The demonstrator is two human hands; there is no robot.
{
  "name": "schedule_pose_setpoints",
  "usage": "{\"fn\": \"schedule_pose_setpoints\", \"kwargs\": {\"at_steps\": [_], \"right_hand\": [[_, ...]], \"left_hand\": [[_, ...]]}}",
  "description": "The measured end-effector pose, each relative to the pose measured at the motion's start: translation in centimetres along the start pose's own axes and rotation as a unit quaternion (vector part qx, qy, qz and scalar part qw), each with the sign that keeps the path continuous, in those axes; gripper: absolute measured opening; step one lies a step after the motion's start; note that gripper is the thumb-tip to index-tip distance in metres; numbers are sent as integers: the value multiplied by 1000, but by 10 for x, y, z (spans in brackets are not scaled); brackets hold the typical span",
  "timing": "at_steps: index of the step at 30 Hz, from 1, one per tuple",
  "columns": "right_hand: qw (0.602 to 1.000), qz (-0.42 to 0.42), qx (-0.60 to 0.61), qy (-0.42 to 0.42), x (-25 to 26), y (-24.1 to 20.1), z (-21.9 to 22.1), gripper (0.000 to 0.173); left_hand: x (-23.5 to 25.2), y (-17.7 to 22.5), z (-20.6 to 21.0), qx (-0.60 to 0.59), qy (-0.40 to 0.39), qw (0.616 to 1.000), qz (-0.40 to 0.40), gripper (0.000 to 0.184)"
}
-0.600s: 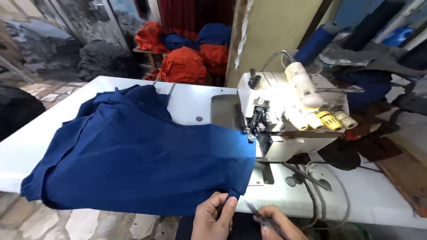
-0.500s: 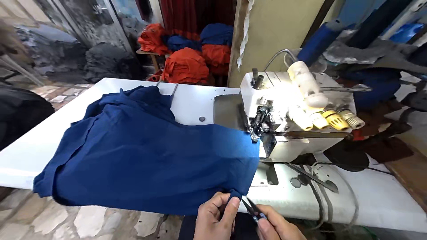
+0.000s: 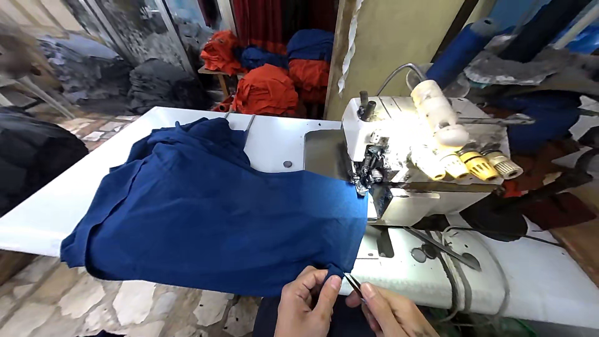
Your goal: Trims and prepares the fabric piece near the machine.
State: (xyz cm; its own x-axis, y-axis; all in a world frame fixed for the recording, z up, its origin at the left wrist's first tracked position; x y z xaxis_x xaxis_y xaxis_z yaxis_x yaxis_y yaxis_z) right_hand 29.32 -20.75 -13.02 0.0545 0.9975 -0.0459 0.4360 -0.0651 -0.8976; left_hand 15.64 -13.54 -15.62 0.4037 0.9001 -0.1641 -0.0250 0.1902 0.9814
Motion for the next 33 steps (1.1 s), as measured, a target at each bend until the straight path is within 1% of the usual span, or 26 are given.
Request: {"fn": "schedule_pose_setpoints", "kwargs": {"at_steps": [13, 19, 22, 25, 29, 33], "right_hand": [[999, 15, -25, -14, 4, -1, -4, 48], [998, -7, -53, -28, 11, -4, -11, 45], [998, -31, -50, -32, 15, -4, -15, 44], [997, -37, -54, -48, 19, -5, -17, 42], [996, -53, -48, -51, 25, -5, -17, 42], [997, -14, -29, -67, 25, -15, -15, 41]], "left_hand": [[0, 0, 0, 19, -5, 1000, 22, 15], [0, 7, -2, 68, 2, 995, 70, 16], [-1, 10, -2, 86, 9, 993, 75, 17], [-3, 12, -1, 90, 7, 993, 71, 17], [-5, 16, -3, 98, 15, 991, 85, 19], [-10, 26, -5, 116, 33, 989, 89, 23]]}}
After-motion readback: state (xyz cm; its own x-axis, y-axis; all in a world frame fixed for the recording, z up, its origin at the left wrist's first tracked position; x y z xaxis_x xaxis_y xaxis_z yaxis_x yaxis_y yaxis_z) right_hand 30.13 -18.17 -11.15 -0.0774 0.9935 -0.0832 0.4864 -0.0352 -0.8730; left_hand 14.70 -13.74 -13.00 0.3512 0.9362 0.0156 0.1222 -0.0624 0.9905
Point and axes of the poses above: each hand's wrist, its own x-axis towards the middle knuckle, its own z-axis out of the palm, y = z × x, the point moved 10 cm from there along x, towards the middle knuckle, and after that the axes turned 9 degrees about -z, right-handed, at the moved point
